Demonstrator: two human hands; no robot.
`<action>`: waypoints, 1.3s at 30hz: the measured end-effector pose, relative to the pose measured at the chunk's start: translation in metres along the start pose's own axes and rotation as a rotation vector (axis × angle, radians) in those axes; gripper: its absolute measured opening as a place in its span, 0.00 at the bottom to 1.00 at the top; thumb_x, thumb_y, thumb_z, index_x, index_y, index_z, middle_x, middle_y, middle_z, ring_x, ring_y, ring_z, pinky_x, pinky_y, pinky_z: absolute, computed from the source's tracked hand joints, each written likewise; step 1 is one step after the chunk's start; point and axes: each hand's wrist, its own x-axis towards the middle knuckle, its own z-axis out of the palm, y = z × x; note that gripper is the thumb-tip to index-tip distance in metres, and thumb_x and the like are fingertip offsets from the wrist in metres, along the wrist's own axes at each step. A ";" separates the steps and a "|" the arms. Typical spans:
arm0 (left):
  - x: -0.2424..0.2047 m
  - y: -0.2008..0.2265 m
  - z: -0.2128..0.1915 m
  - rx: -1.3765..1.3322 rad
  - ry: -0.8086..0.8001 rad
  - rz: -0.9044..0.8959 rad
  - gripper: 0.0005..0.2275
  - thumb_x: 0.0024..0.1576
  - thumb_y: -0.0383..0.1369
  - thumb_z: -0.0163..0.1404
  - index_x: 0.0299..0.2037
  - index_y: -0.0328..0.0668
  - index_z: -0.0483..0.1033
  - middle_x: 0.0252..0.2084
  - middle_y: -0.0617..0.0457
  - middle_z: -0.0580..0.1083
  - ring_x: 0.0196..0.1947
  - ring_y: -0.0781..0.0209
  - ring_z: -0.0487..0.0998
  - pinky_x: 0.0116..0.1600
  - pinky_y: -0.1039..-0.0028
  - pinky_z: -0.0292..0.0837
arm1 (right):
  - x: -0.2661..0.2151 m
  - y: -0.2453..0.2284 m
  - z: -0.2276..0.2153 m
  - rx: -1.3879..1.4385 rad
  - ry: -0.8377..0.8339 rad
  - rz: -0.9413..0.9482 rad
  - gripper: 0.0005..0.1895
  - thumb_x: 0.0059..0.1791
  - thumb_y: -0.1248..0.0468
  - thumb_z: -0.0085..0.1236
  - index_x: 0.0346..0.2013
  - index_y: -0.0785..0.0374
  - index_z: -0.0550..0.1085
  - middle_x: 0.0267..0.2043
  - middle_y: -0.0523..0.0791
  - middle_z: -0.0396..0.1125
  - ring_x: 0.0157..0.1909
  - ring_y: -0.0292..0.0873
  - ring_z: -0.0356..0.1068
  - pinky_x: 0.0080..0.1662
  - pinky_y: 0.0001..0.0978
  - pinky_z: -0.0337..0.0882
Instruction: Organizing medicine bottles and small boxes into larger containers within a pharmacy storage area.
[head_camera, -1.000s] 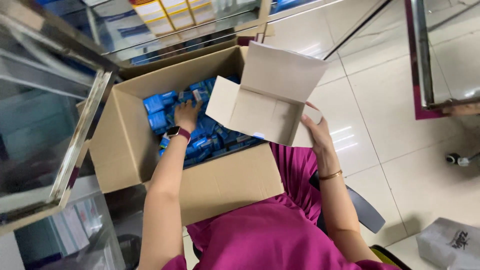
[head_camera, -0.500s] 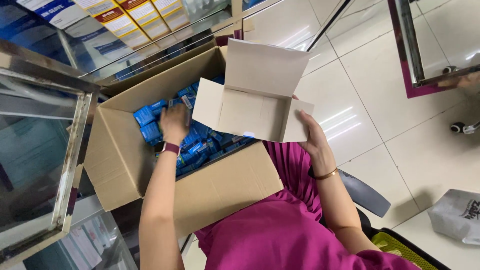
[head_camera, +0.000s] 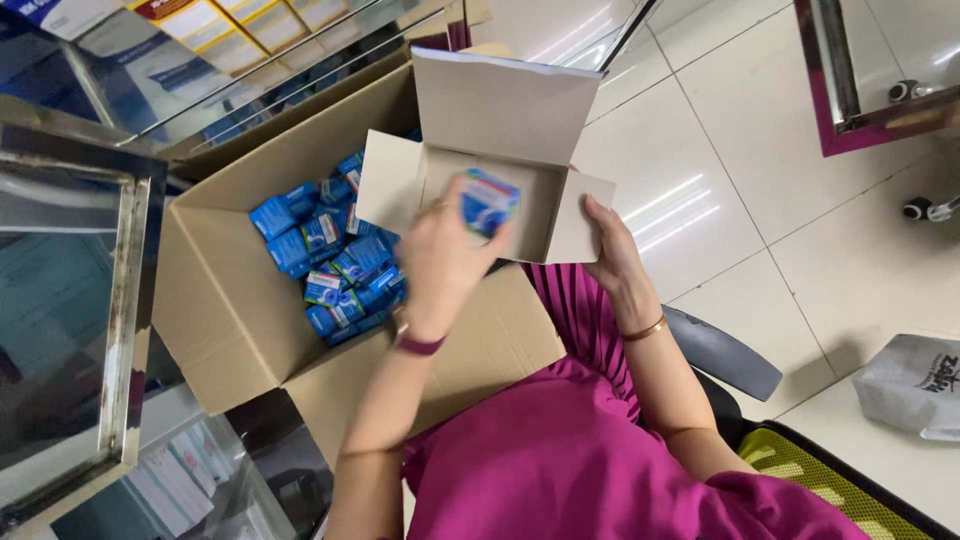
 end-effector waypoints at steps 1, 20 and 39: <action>0.004 0.007 0.016 0.034 -0.086 -0.007 0.34 0.47 0.50 0.66 0.58 0.34 0.72 0.36 0.41 0.79 0.33 0.45 0.82 0.35 0.60 0.77 | 0.000 0.001 0.000 0.004 -0.007 -0.012 0.29 0.55 0.52 0.53 0.62 0.70 0.66 0.54 0.50 0.70 0.53 0.45 0.74 0.53 0.39 0.78; 0.003 0.012 0.049 -0.275 -0.005 0.059 0.16 0.58 0.39 0.58 0.53 0.42 0.79 0.42 0.43 0.80 0.37 0.43 0.82 0.42 0.59 0.76 | 0.006 0.001 -0.014 0.114 0.101 0.017 0.22 0.54 0.55 0.55 0.58 0.64 0.69 0.52 0.46 0.72 0.52 0.44 0.74 0.55 0.45 0.77; -0.056 -0.250 0.155 0.148 -0.544 0.344 0.27 0.45 0.21 0.54 0.58 0.53 0.78 0.58 0.41 0.75 0.41 0.44 0.81 0.37 0.60 0.77 | 0.006 0.000 -0.013 0.123 -0.006 -0.062 0.22 0.57 0.56 0.51 0.62 0.65 0.68 0.57 0.48 0.71 0.58 0.47 0.72 0.63 0.45 0.72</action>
